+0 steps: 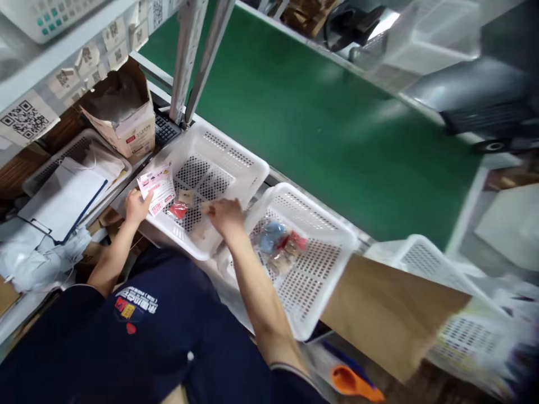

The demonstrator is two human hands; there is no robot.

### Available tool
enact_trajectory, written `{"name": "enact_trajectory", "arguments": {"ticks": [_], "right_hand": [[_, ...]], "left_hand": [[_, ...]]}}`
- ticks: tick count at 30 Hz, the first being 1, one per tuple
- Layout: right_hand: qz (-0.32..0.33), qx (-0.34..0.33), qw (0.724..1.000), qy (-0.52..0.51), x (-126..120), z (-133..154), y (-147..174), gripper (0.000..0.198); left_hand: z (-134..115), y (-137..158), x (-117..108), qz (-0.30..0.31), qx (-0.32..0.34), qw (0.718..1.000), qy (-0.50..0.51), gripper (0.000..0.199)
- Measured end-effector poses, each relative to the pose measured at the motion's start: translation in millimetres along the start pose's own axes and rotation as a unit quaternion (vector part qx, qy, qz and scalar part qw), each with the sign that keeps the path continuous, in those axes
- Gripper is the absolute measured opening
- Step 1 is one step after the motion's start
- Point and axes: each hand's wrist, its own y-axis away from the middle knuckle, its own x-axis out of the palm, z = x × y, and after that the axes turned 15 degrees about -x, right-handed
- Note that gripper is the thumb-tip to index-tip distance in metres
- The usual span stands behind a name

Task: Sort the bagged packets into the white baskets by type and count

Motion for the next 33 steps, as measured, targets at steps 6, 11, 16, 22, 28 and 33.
{"name": "enact_trajectory", "arguments": {"ticks": [6, 11, 16, 22, 28, 33], "right_hand": [[-0.231, 0.205, 0.948, 0.082, 5, -92, 139, 0.04], [-0.235, 0.041, 0.969, -0.058, 31, -42, 78, 0.052], [0.011, -0.127, 0.988, -0.087, 47, 50, -48, 0.053], [-0.017, -0.078, 0.993, -0.089, 41, 40, -59, 0.033], [-0.396, 0.072, 0.914, -0.055, 42, -47, 80, 0.027], [-0.446, 0.158, 0.88, 0.025, 69, -82, 143, 0.046]], "left_hand": [[-7, 2, 0, 0.003, -0.022, 1.0, -0.013, 0.023], [-31, 13, -16, -0.03, 0.027, 0.996, -0.074, 0.018], [-55, 24, -38, -0.098, 0.126, 0.985, 0.061, 0.039], [-38, 29, -31, -0.141, 0.072, 0.98, 0.118, 0.049], [-26, 37, -17, -0.115, -0.006, 0.972, 0.203, 0.046], [-46, 32, -4, -0.054, 0.001, 0.959, 0.277, 0.054]]}}
